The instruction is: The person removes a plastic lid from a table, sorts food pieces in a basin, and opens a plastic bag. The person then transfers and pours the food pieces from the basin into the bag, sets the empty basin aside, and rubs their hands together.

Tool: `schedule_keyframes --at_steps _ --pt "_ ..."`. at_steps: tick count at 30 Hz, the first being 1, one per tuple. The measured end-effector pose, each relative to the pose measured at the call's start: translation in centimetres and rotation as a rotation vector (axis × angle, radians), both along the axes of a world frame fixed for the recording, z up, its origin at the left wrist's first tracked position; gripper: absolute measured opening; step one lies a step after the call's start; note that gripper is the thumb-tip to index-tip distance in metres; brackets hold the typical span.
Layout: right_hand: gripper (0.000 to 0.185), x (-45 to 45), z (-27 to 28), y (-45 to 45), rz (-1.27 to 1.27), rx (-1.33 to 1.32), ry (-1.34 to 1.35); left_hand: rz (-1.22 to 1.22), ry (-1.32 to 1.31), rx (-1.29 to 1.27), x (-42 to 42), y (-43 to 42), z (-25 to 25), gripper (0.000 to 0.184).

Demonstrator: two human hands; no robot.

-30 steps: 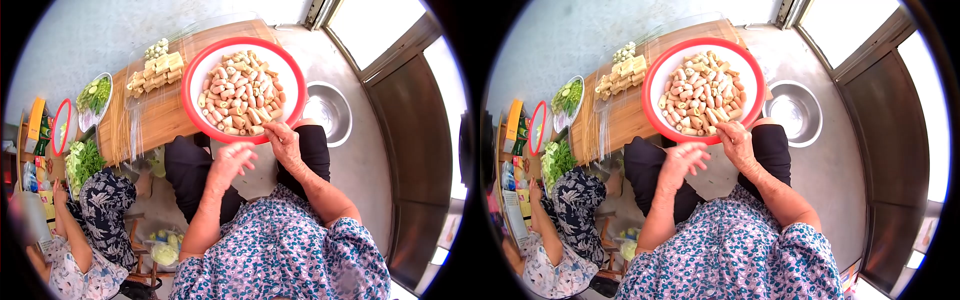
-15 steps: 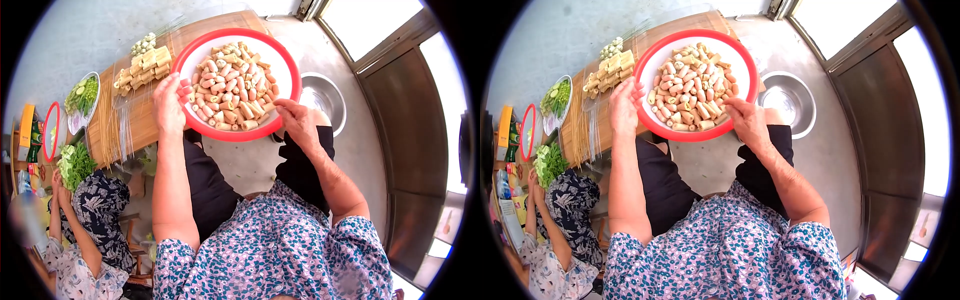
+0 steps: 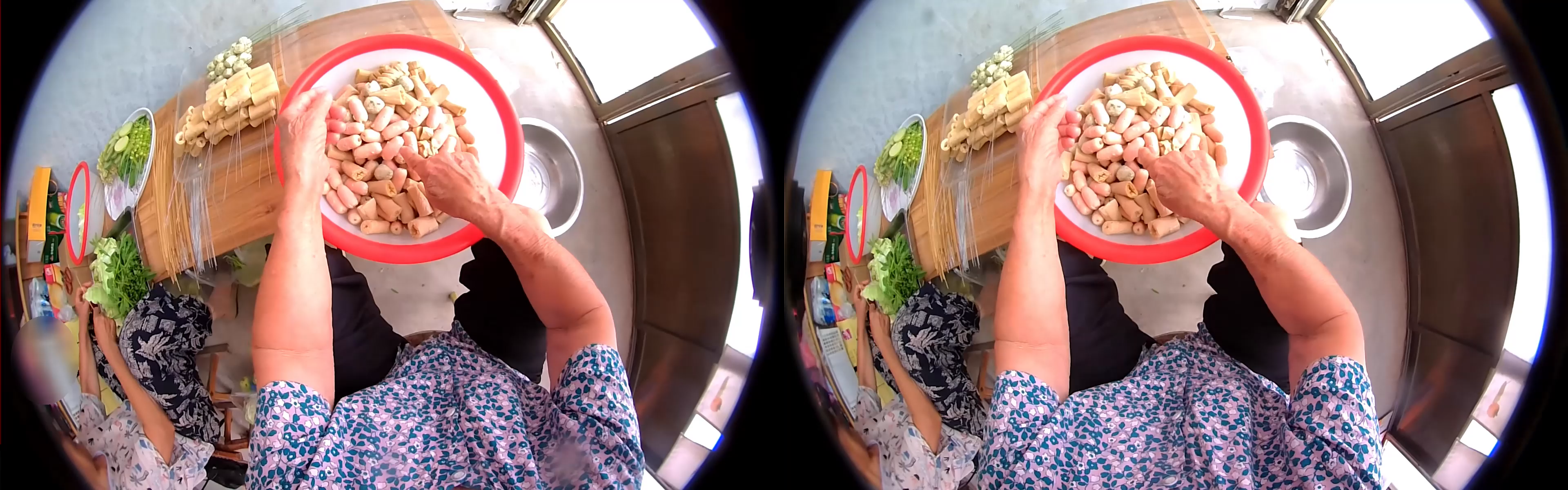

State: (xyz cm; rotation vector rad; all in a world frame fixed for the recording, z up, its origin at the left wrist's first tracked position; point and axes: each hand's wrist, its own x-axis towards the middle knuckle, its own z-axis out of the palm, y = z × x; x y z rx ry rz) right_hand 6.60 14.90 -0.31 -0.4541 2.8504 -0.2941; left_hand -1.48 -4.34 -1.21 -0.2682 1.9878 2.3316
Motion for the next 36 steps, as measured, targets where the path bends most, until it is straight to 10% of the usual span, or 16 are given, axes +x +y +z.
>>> schedule_keyframes --at_steps 8,13,27,36 --pt "0.042 -0.6 -0.6 -0.5 0.035 0.017 -0.025 -0.086 0.01 0.019 -0.3 1.1 1.6 0.024" --pt "0.032 -2.7 -0.9 0.3 -0.227 -0.427 0.124 -0.078 0.015 0.027 0.0 1.6 2.2 0.023" --pt "0.026 -5.1 -3.1 0.0 -0.202 -0.252 0.309 -0.041 -0.03 0.111 -0.4 1.1 2.4 0.018" --pt "0.021 -4.5 -0.1 -0.7 -0.315 -0.38 -0.062 -0.063 -0.024 0.151 -0.5 1.2 2.0 0.019"
